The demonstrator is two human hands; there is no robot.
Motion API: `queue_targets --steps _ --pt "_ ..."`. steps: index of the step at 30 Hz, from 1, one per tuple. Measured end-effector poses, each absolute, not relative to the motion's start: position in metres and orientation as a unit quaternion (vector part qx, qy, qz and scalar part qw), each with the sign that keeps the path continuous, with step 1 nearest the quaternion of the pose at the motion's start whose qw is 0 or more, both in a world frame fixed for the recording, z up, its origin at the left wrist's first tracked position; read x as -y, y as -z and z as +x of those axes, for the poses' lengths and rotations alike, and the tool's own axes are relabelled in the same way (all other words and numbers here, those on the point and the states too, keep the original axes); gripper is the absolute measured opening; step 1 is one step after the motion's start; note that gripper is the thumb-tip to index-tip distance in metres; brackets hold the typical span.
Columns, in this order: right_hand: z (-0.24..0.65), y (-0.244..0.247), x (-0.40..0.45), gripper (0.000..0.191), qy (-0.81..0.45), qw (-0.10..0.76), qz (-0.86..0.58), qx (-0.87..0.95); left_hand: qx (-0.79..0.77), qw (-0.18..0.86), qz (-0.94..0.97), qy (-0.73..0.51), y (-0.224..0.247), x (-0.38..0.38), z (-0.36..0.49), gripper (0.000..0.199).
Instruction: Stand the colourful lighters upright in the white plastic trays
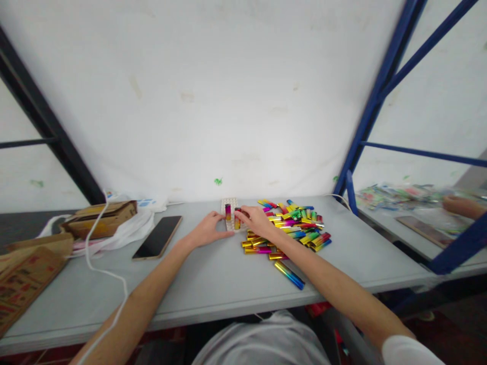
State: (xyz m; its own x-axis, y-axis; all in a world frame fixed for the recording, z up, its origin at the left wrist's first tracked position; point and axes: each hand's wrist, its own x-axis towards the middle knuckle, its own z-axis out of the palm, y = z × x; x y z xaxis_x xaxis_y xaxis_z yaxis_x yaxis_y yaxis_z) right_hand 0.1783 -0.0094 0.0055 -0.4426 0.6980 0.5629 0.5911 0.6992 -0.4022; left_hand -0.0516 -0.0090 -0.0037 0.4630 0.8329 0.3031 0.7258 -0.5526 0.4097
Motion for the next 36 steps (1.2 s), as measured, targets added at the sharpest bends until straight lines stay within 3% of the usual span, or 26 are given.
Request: queue_targets --steps 9,17,26,31,36 --pt "0.17 0.006 0.002 0.028 -0.051 0.286 -0.387 0.875 -0.45 0.118 0.853 -0.237 0.005 0.007 -0.053 0.064" --pt "0.155 -0.005 -0.002 0.029 -0.061 0.249 -0.413 0.874 -0.452 0.117 0.855 -0.229 0.009 0.005 -0.054 0.071" --pt "0.154 -0.005 0.003 0.033 0.038 0.146 -0.463 0.874 -0.457 0.102 0.858 -0.211 0.005 0.006 -0.053 0.069" --pt "0.168 -0.012 0.001 0.032 0.037 0.183 -0.455 0.871 -0.459 0.109 0.855 -0.215 0.004 0.007 -0.052 0.071" --pt "0.202 -0.03 0.007 0.022 -0.056 0.197 -0.393 0.897 -0.464 0.121 0.849 -0.221 0.008 0.005 -0.052 0.072"
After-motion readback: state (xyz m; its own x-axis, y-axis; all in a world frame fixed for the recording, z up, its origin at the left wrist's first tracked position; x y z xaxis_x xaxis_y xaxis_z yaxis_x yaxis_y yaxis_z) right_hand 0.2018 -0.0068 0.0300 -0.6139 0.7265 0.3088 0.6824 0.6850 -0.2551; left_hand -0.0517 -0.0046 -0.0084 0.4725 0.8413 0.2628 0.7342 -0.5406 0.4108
